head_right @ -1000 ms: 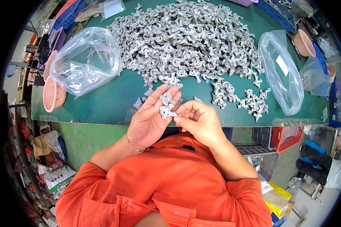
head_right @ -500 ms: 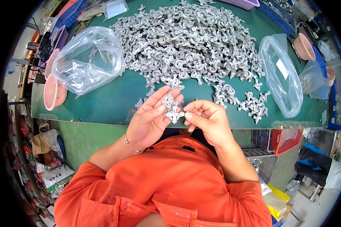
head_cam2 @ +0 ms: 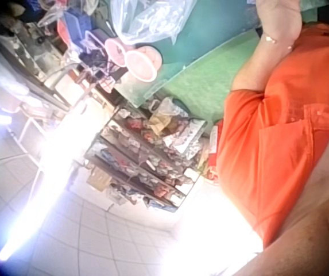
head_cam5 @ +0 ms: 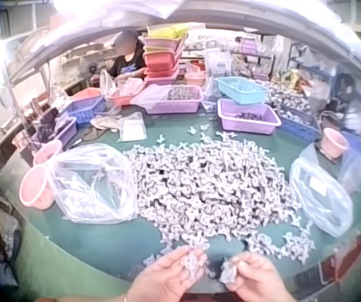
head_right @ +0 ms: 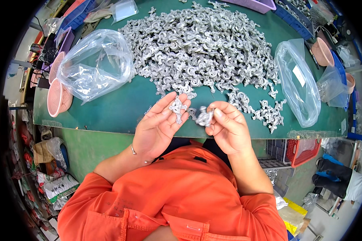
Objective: The person sorts small, grey, cross-shaped plastic parts on a green table. They pick up handfuls of parts, separate them, and place them into a clear plastic bag. The person also handles a pink plastic basket and a clear plastic bag during the process.
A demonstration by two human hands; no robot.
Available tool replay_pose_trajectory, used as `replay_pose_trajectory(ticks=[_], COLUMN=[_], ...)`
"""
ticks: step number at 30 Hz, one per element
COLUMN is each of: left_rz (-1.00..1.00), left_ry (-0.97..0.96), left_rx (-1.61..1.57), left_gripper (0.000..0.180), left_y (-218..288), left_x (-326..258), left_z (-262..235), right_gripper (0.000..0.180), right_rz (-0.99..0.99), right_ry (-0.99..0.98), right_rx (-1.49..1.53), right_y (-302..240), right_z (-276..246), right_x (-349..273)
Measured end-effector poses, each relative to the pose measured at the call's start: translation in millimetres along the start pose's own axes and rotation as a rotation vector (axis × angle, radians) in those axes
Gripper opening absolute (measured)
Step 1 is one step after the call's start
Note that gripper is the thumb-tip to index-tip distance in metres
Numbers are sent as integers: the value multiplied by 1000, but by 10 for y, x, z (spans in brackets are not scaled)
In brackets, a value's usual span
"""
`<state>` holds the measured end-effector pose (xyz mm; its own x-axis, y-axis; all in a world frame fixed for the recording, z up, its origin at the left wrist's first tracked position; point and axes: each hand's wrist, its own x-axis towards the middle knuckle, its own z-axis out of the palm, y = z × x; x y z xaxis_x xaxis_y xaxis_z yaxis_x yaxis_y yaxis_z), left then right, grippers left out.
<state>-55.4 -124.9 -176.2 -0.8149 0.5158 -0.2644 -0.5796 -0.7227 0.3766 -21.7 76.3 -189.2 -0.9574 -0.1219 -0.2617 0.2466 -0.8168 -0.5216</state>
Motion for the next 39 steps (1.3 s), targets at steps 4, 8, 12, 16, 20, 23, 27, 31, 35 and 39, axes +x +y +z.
replay_pose_trajectory(ticks=[4, 8, 12, 16, 20, 23, 27, 31, 35, 39], left_rz=[6, -10, -44, -50, -46, -42, -52, -61, -59, -70], left_ry=[7, -6, 8, 4, 14, 21, 18, 5, 8, 22], left_rx=[-13, -28, -49, -31, -52, -94, -105, -96, -112, -136], left_gripper=[40, 41, 43, 46, 47, 48, 48, 49, 50, 51], left_y=[8, 4, 1, 2, 10, -4, -3, -20, -13, -20], left_x=[5, 14, 8, 17, 14, 24, 34, 35, 35, 33], left_z=[4, -6, 9, 27, -1, 19, 14, 14, 2, 9], right_gripper=[15, 14, 19, 21, 22, 21, 23, 25, 22, 14], right_rz=[-131, -528, -1098, -1096, -1036, -998, -949, -950, -973, -815], right_ry=[16, 172, -138, -404, -396, -238, -210, -273, -216, -31], right_rx=[-73, -435, -1422, -1521, -1472, -1452, -1425, -1569, -1503, -1275], right_y=[0, 112, 128, 322, 300, 263, 249, 312, 339, 340], right_z=[7, 239, 400, 322, 344, 297, 329, 312, 328, 383], right_x=[21, 41, 2, 86, 69, 32, 14, 71, 89, 21])
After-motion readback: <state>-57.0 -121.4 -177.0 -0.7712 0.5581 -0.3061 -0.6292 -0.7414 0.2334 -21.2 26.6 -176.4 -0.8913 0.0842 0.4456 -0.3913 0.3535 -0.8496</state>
